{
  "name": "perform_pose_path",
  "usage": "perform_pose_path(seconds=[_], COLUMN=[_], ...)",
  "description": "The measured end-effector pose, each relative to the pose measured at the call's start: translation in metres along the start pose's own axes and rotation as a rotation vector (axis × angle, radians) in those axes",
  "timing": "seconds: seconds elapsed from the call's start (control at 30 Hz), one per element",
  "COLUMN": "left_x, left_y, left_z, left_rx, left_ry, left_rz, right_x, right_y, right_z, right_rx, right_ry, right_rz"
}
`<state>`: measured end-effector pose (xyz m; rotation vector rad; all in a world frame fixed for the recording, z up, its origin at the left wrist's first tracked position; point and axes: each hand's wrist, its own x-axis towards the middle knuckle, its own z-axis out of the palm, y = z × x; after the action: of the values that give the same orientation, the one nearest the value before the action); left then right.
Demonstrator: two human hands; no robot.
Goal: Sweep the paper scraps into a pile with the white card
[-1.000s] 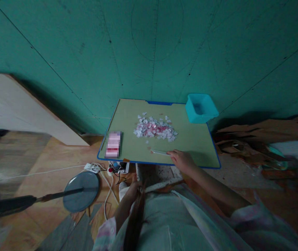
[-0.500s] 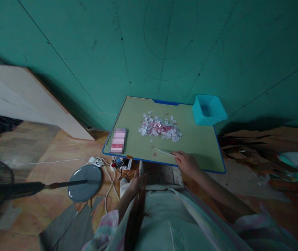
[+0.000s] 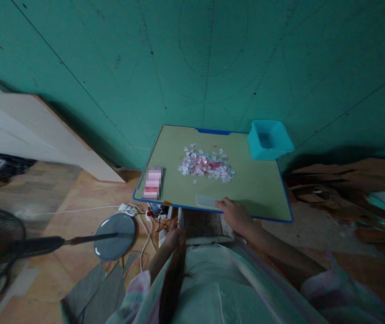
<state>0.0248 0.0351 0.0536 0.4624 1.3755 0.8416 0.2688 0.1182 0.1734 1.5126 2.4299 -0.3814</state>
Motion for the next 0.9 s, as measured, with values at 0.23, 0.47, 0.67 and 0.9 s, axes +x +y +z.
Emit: perform_pose_path(seconds=[0.23, 0.47, 0.67, 0.9], left_x=[0.009, 0.013, 0.015, 0.022], left_y=[-0.014, -0.025, -0.027, -0.038], left_z=[-0.009, -0.017, -0.019, -0.021], left_rx=[0.024, 0.062, 0.048, -0.023], left_ry=[0.045, 0.027, -0.011, -0.039], left_rz=[0.072, 0.079, 0.092, 0.078], right_x=[0.015, 0.045, 0.058, 0.05], right_y=[0.013, 0.004, -0.002, 0.017], right_z=[-0.008, -0.029, -0.039, -0.034], right_rx=[0.017, 0.06, 0.043, 0.061], right_ry=[0.028, 0.092, 0.022, -0.015], right_rz=[0.094, 0.081, 0.125, 0.208])
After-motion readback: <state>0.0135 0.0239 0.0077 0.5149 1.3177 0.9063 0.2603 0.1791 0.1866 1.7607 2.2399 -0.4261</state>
